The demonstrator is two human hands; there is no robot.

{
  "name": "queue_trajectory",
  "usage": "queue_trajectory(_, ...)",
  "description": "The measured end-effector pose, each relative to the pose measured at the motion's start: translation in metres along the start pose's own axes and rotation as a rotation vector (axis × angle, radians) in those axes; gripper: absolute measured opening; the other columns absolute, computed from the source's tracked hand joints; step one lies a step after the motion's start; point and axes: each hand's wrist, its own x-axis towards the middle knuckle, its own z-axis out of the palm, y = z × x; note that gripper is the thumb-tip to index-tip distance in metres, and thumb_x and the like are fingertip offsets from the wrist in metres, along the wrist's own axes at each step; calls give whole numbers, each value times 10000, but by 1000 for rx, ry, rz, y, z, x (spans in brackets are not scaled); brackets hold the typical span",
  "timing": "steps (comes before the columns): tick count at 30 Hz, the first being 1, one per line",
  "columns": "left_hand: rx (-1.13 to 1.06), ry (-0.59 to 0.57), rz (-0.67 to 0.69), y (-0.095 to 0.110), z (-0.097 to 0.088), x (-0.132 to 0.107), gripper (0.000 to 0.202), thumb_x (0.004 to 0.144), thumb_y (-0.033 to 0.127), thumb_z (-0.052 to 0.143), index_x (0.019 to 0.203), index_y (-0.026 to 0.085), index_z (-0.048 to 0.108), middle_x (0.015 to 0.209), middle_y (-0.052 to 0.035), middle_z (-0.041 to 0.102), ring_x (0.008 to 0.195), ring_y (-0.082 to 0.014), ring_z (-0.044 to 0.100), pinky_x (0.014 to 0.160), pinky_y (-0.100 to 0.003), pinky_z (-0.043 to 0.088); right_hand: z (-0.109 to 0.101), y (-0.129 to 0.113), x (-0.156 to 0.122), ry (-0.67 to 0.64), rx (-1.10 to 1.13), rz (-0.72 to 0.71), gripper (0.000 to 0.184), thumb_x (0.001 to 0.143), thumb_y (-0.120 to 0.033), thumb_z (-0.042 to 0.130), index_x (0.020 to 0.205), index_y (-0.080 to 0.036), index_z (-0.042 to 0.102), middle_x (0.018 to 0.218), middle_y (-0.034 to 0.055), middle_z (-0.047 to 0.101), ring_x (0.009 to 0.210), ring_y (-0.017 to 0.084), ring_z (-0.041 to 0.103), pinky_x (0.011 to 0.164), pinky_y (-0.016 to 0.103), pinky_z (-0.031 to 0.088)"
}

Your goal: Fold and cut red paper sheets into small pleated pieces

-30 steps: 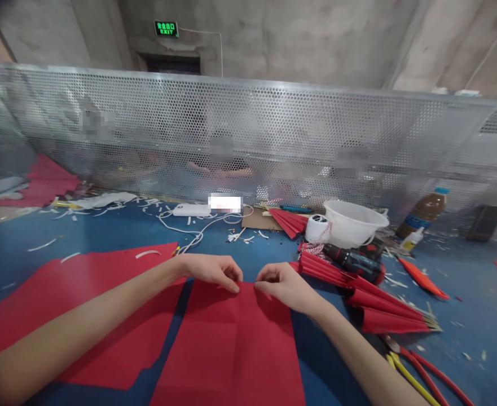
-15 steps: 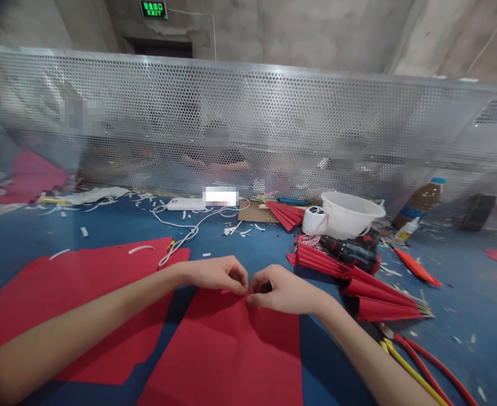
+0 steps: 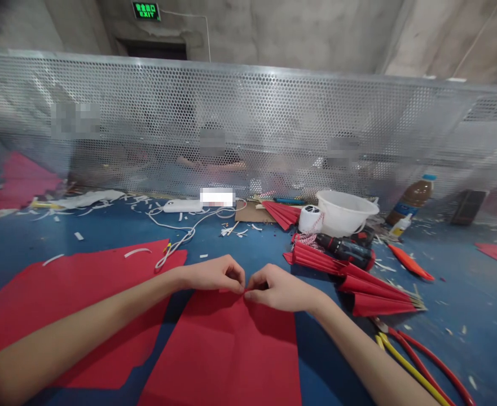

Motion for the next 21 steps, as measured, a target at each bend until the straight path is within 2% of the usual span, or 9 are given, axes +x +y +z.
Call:
queue_trajectory(9,-26,41,-8,-5,3,1,173,744,270,651,758,128,748,597,25,538,588,-112,397,539,-238,281,6,0,1,54,-2,7,257,901,-287,579,764,-120,717,619,-46,393,585,94,323,497,222,247)
queue_trajectory(15,-61,45,-23,-9,2,3,177,721,267,655,751,133,767,609,18,558,601,-118,412,572,-239,314,8,4,2,68,18,0,289,908,-308,580,746,-115,722,618,-47,359,588,97,276,497,237,229)
queue_trajectory(21,-99,63,-48,-8,1,2,193,711,281,654,754,132,770,605,18,570,607,-124,435,575,-234,329,8,5,3,76,31,-8,291,916,-322,578,793,-115,742,623,-45,421,594,98,310,507,232,255)
